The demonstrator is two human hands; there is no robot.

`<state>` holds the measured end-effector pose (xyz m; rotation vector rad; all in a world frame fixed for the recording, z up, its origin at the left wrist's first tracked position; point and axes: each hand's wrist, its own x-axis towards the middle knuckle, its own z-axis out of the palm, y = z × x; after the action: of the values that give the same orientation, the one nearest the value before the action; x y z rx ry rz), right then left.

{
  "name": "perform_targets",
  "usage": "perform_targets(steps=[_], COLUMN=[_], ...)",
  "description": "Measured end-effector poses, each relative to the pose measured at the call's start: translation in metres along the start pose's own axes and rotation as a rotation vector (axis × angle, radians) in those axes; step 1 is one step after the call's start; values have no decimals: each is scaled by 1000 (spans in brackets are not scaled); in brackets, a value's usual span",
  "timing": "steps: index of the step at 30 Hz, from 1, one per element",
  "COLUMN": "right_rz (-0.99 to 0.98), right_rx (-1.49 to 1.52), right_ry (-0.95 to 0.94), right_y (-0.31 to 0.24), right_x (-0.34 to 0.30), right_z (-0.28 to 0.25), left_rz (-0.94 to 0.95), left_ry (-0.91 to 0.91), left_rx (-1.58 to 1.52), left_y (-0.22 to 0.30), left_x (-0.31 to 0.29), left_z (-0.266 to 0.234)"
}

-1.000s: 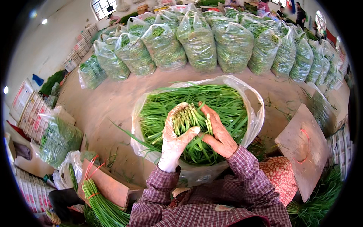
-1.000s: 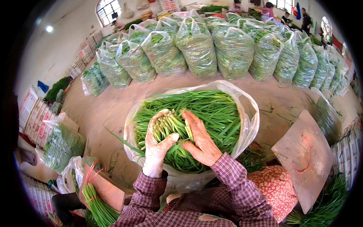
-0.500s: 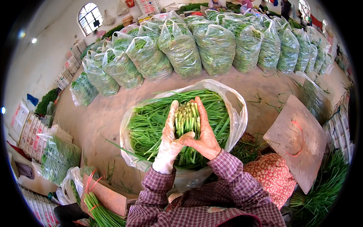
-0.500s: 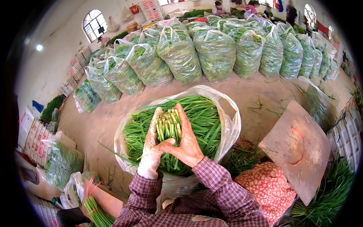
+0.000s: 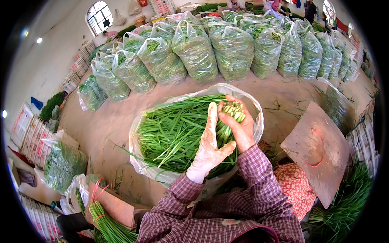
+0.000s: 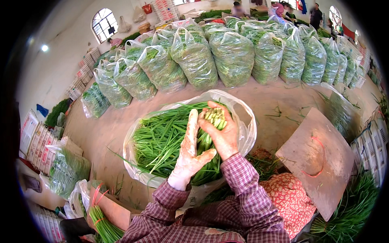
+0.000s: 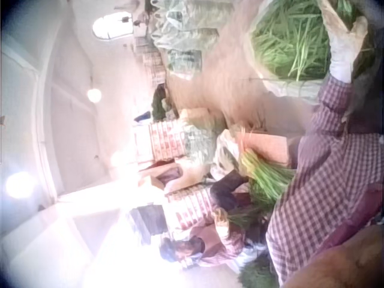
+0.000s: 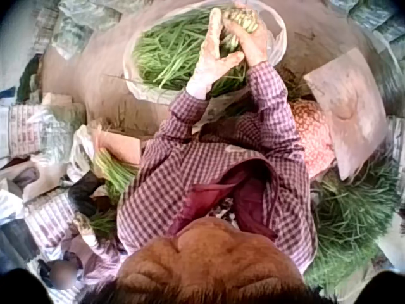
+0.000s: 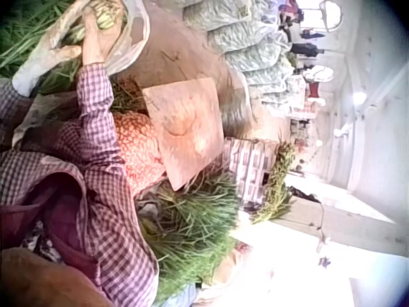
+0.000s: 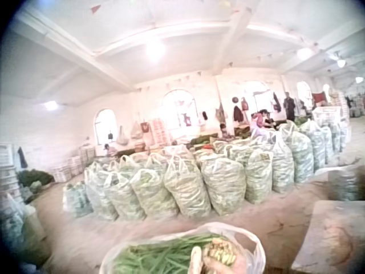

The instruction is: The person sorts through green produce by hand to form bundles, secures each bundle using red ties, and places the completed bundles onto a board or into large plastic bags.

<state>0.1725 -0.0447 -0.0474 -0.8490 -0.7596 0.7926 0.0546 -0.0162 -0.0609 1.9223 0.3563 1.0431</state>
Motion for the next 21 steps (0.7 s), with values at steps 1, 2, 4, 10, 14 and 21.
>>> perform_targets(steps=[1,2,4,10,14,21], right_rz=[-5,0,12,10,-5,-53], right_rx=[3,-1,3,-7,38,163], right_ry=[-9,-26,-44,-11,38,51], right_y=[1,0,-4,-5,-9,-58], right_x=[2,3,3,3,4,11], right_z=[-3,-6,-8,-12,-23,-52], left_rz=[6,8,21,92,98,-117], left_ry=[32,34,45,77,102,-382], left_rx=[-51,-90,-40,-143,-498,234], left_y=[-2,-2,6,-3,-14,-43], left_x=[2,4,4,4,3,-10], left_z=[3,6,11,19,9,-39])
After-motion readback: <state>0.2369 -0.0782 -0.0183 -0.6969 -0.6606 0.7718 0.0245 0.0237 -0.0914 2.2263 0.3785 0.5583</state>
